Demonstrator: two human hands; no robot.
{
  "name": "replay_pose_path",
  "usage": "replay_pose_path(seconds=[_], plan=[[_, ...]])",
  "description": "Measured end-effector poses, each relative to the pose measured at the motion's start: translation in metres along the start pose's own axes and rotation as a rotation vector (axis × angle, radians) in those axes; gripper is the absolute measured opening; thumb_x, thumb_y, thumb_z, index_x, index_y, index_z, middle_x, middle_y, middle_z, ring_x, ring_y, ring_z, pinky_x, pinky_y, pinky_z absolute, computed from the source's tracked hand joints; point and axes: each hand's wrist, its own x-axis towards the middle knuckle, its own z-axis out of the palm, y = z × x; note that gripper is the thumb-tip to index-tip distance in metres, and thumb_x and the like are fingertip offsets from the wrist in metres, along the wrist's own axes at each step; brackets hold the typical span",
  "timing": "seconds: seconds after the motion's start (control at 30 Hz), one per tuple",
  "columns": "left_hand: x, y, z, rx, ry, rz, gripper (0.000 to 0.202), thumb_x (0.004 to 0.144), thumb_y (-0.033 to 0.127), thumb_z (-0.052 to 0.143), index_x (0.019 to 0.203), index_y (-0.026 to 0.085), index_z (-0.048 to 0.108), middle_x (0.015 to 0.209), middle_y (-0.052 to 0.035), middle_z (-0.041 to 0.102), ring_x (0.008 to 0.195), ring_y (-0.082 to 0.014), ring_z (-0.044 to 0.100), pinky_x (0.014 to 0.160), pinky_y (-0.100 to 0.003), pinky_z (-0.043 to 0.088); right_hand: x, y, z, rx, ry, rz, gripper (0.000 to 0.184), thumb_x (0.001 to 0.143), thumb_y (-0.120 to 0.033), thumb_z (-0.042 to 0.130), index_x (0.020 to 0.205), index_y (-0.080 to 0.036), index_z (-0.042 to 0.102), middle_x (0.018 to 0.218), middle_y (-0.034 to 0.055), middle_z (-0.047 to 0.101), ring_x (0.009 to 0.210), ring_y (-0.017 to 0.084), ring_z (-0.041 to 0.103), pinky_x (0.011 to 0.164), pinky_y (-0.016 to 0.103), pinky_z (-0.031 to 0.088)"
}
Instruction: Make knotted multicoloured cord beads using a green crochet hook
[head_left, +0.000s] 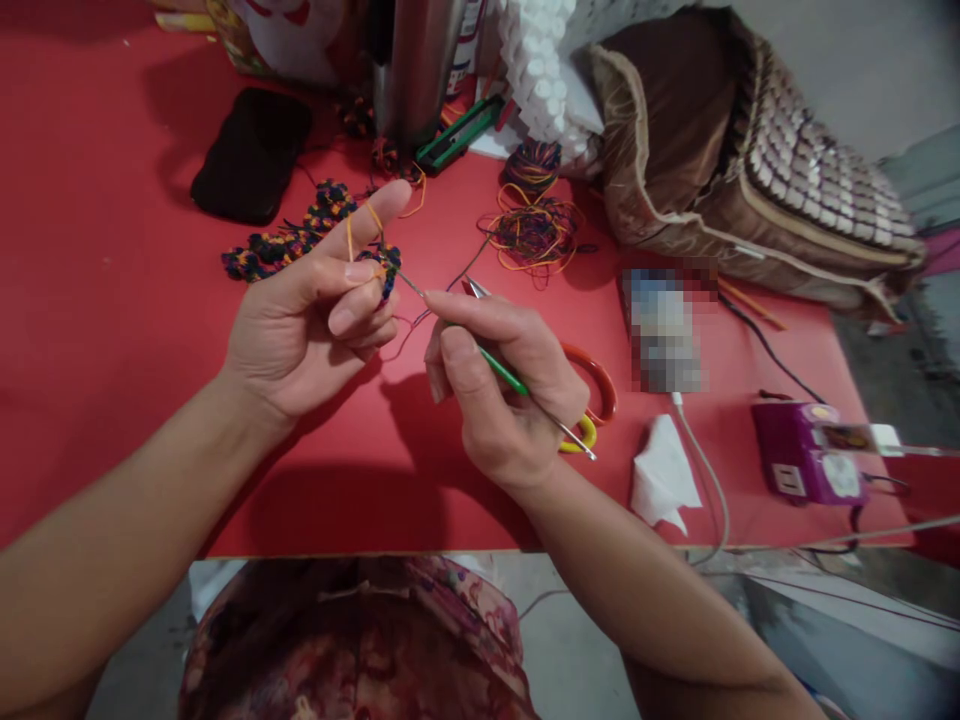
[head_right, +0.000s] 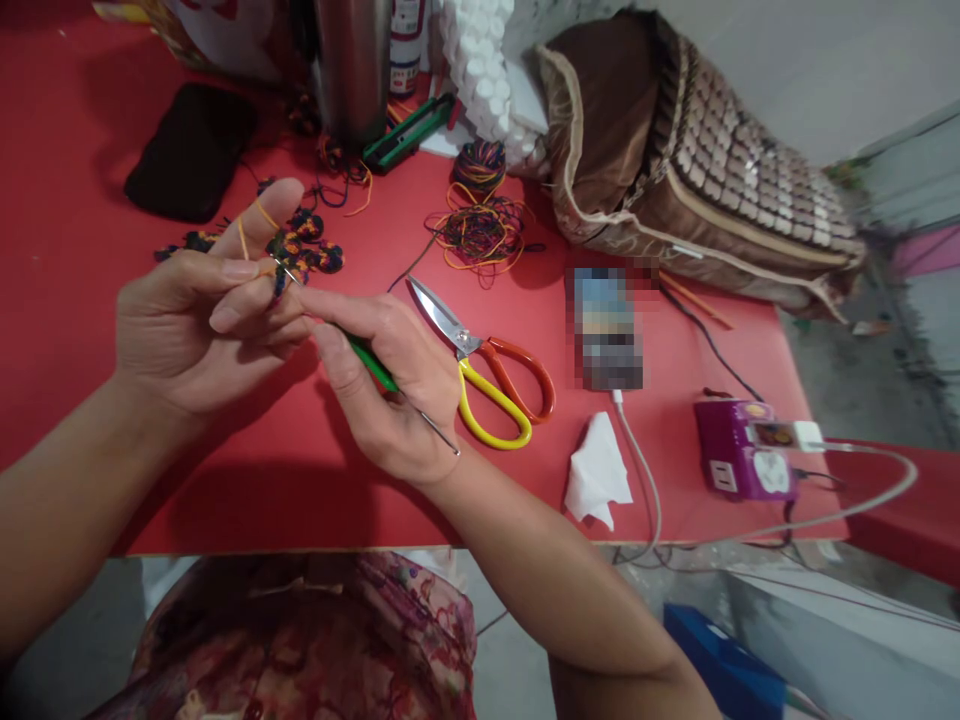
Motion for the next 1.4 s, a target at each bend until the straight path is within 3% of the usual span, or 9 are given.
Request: replay_pose_path(seconds=[0.17, 0.47, 0.67, 0.8, 0.97, 1.1, 1.2, 1.3, 1.4], plan=[[0.002, 0.002, -0.003, -0.048, -0.028, -0.013, 0.055, 0.085, 0.009, 0.077, 0.138, 0.022, 0.076, 0.044, 0.0100, 0.032, 0.040, -0.0099, 0.026, 0.046, -0.028, 0.023, -0.003, -0.001, 0.001, -0.027, -0.005, 0.005, 0.033, 0.114, -0.031, 0.062, 0.143, -0.043, 0.075, 0.087, 0.0015, 0.076, 0.069, 0.023, 0.074, 0.069, 0.041, 0.067], [0.006, 0.009, -0.008, -0.061, -0.016, -0.052, 0.062, 0.100, 0.012, 0.062, 0.162, 0.021, 0.066, 0.043, 0.0107, 0.031, 0.041, -0.0101, 0.014, 0.043, -0.028, 0.016, 0.004, -0.008, 0.003, 0.043, 0.013, -0.035, 0.033, 0.115, -0.026, 0.061, 0.137, -0.040, 0.080, 0.083, -0.0010, 0.074, 0.067, 0.018, 0.074, 0.076, 0.037, 0.068], [0.005, 0.009, -0.004, -0.084, -0.045, -0.011, 0.069, 0.092, 0.006, 0.057, 0.161, 0.008, 0.064, 0.041, 0.0102, 0.036, 0.043, -0.0094, 0.006, 0.042, -0.025, 0.017, 0.006, -0.011, 0.002, 0.102, 0.006, -0.011, 0.032, 0.113, -0.022, 0.062, 0.133, -0.036, 0.083, 0.082, -0.0005, 0.073, 0.065, 0.018, 0.072, 0.079, 0.040, 0.069], [0.005, 0.010, -0.004, -0.100, -0.038, -0.008, 0.068, 0.091, 0.004, 0.050, 0.157, 0.000, 0.065, 0.041, 0.0100, 0.035, 0.043, -0.0085, 0.005, 0.041, -0.024, 0.017, 0.009, -0.013, 0.002, 0.123, 0.016, -0.067, 0.032, 0.110, -0.017, 0.062, 0.129, -0.031, 0.084, 0.081, -0.0005, 0.073, 0.060, 0.017, 0.068, 0.073, 0.040, 0.068], [0.010, 0.015, -0.018, -0.063, -0.036, -0.081, 0.059, 0.093, 0.010, 0.068, 0.152, 0.015, 0.073, 0.043, 0.0105, 0.033, 0.041, -0.0085, 0.012, 0.041, -0.027, 0.018, 0.010, -0.011, 0.000, 0.121, -0.012, -0.090, 0.032, 0.109, -0.016, 0.063, 0.129, -0.029, 0.084, 0.078, -0.0009, 0.071, 0.061, 0.017, 0.067, 0.073, 0.039, 0.067], [0.012, 0.017, -0.025, -0.042, -0.050, -0.109, 0.055, 0.090, 0.012, 0.072, 0.145, 0.015, 0.077, 0.042, 0.0097, 0.035, 0.042, -0.0080, 0.009, 0.041, -0.026, 0.016, 0.007, -0.007, -0.002, 0.073, -0.031, -0.083, 0.029, 0.111, -0.023, 0.065, 0.130, -0.034, 0.083, 0.071, -0.0026, 0.065, 0.059, 0.016, 0.065, 0.065, 0.035, 0.063], [0.011, 0.016, -0.018, -0.054, -0.014, -0.075, 0.045, 0.092, 0.008, 0.061, 0.132, 0.012, 0.081, 0.042, 0.0077, 0.038, 0.043, -0.0085, 0.012, 0.042, -0.024, 0.022, 0.007, -0.005, -0.002, 0.052, -0.030, -0.067, 0.028, 0.113, -0.028, 0.063, 0.130, -0.038, 0.082, 0.071, -0.0021, 0.065, 0.058, 0.017, 0.067, 0.061, 0.033, 0.061], [0.008, 0.013, -0.008, -0.092, 0.059, -0.042, 0.041, 0.091, 0.004, 0.051, 0.117, 0.011, 0.082, 0.042, 0.0057, 0.039, 0.044, -0.0113, 0.025, 0.047, -0.023, 0.036, 0.006, -0.003, -0.002, 0.068, -0.030, -0.064, 0.029, 0.113, -0.029, 0.062, 0.131, -0.039, 0.082, 0.073, -0.0016, 0.066, 0.058, 0.017, 0.066, 0.061, 0.033, 0.060], [0.006, 0.010, -0.001, -0.126, 0.026, -0.033, 0.039, 0.090, 0.005, 0.055, 0.118, 0.009, 0.081, 0.041, 0.0059, 0.039, 0.046, -0.0115, 0.025, 0.048, -0.022, 0.039, 0.002, 0.000, -0.004, 0.028, -0.027, -0.037, 0.030, 0.115, -0.033, 0.058, 0.135, -0.041, 0.079, 0.078, -0.0002, 0.068, 0.059, 0.018, 0.066, 0.060, 0.035, 0.059]])
